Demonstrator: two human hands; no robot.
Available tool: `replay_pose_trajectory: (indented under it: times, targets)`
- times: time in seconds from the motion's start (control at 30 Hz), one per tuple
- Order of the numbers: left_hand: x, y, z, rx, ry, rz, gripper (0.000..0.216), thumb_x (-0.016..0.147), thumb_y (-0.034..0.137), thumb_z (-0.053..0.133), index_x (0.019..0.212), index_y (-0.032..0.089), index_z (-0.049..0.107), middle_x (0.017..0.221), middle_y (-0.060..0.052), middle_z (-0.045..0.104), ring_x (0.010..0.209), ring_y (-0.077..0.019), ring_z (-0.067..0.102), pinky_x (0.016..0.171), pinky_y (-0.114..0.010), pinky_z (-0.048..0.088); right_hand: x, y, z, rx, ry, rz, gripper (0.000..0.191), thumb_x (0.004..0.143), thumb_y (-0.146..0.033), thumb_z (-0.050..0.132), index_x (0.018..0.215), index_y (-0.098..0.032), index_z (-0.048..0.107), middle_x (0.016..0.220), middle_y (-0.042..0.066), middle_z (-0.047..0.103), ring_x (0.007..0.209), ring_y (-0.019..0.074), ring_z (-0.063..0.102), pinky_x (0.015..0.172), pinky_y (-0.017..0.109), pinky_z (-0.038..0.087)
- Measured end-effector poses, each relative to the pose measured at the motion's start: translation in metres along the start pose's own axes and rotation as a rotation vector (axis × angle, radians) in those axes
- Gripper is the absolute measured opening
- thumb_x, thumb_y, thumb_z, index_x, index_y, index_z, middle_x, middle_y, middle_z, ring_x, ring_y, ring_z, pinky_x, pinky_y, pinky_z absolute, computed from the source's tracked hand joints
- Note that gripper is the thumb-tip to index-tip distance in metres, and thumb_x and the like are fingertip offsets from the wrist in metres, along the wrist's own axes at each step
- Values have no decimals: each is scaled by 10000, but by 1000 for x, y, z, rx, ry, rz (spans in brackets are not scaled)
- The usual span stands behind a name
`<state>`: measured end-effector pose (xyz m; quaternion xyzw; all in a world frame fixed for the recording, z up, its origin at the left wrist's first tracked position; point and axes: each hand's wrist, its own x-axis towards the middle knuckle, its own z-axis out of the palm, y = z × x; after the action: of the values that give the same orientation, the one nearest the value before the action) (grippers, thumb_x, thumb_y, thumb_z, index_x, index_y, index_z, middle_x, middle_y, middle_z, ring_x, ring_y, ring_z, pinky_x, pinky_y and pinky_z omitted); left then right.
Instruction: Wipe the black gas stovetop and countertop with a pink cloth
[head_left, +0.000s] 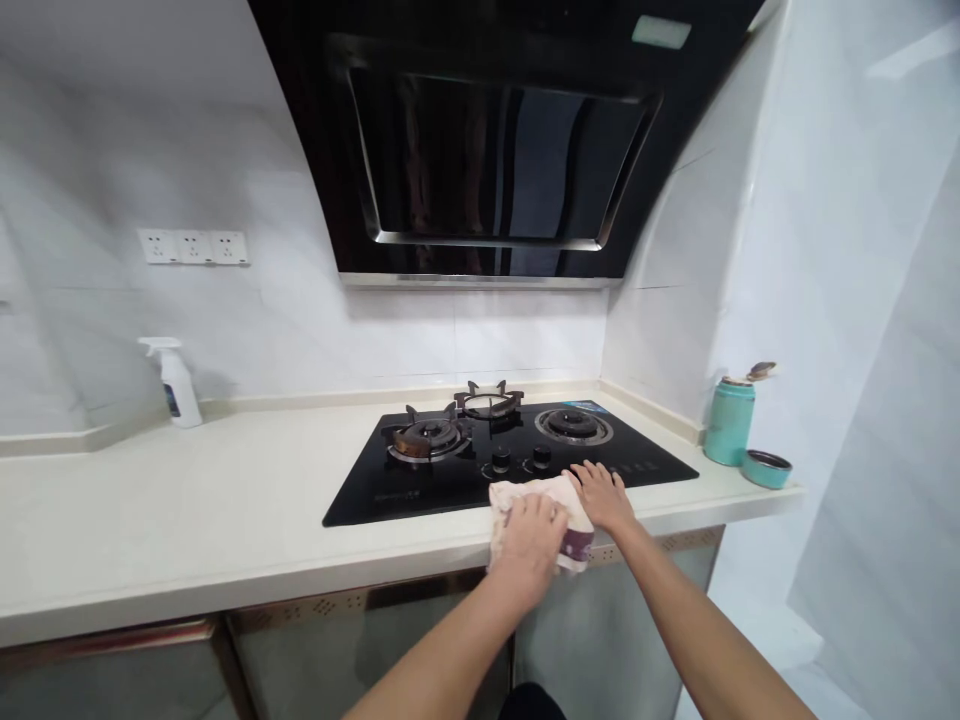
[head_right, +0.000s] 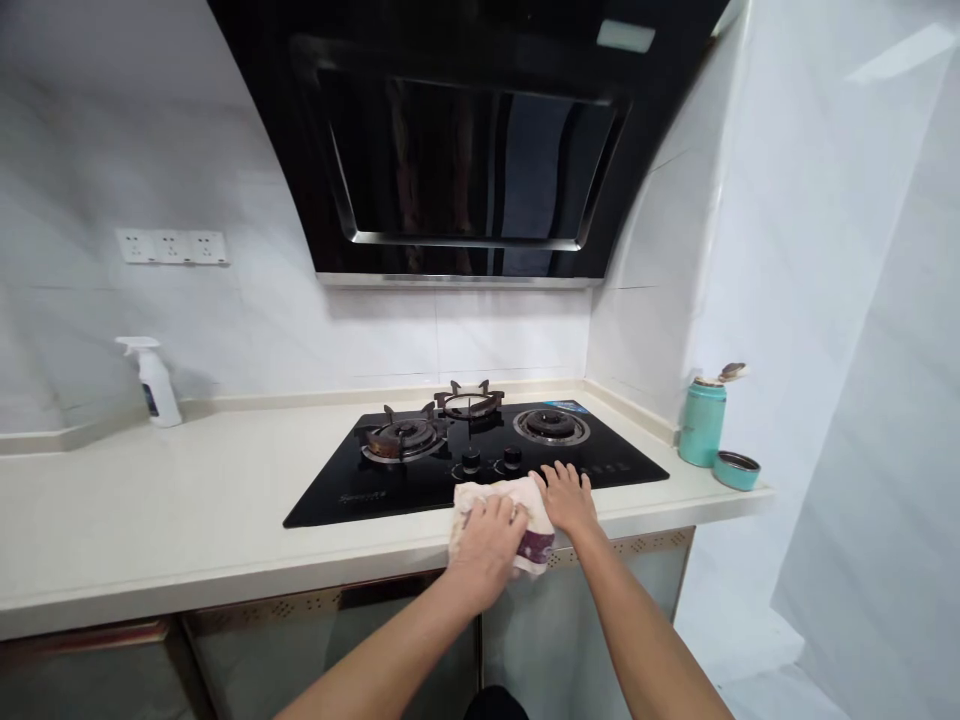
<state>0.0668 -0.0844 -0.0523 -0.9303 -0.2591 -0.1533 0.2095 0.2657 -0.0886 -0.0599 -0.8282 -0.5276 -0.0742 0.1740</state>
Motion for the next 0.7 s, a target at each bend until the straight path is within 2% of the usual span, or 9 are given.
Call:
replay_pose_trajectory:
  times: [0.07,0.17,0.27,0.37,0.47,0.57,0.63,0.7]
  targets:
    - [14,11,1,-13,-4,21,742,702,458,938,1320,199,621,1312,-161,639,1186,-347,560,1008,-488,440,-1,4,1,-11,9,-19,568,1117,-377,226,1612,-280,486,1714,79,414,1603,294,324,1282,557,261]
    - [13,7,1,-28,-18,50,850,675,469,953,1385,183,583,1344,-171,629,1198,-346,554,1026,-489,435,0,9,4,-10,22,-36,568,1109,-331,214,1599,-322,500,1706,52,432,1597,263,342,1280,545,277]
    - [-9,-14,-3,-66,-32,50,940,673,467,951,1473,222,521,1360,-159,631,1200,-341,564,1042,-489,430,2,15,11,63,29,-22,593,1113,-412,187,1584,-295,527,1692,54,454,1596,268,351,1286,532,282]
    - [-38,-44,-11,-113,-66,-9,956,645,455,963,1475,278,522,1404,-147,615,1223,-355,568,1049,-493,433,6,25,20,171,37,-24,625,1104,-452,172,1556,-272,564,1673,55,483,1595,272,358,1298,519,268]
    - [-61,-73,-17,-134,-106,-72,952,625,408,968,1466,300,535,1459,-136,591,1266,-359,564,1083,-505,430,12,29,19,274,83,-2,591,1076,-477,249,1446,-272,663,1609,76,557,1554,302,421,1275,559,303]
    - [-75,-93,-18,-159,-138,-129,955,633,439,964,1478,314,537,1513,-143,573,1326,-374,552,1123,-538,420,8,8,1,452,195,-7,501,1026,-488,363,1253,-266,749,1446,115,671,1394,322,573,1175,546,432]
    - [-83,-100,-16,-181,-144,-138,1015,624,507,967,1513,326,513,1544,-153,564,1366,-387,540,1144,-568,413,-7,-26,-14,585,273,-166,439,1028,-472,391,1174,-270,753,1328,113,712,1275,297,627,1103,494,485]
    - [-96,-103,-15,-183,-92,-124,1052,635,566,952,1549,331,487,1577,-165,546,1408,-395,518,1174,-598,393,-30,-68,-25,653,245,-416,399,1066,-444,388,1156,-274,738,1244,94,725,1201,262,635,1063,448,492]
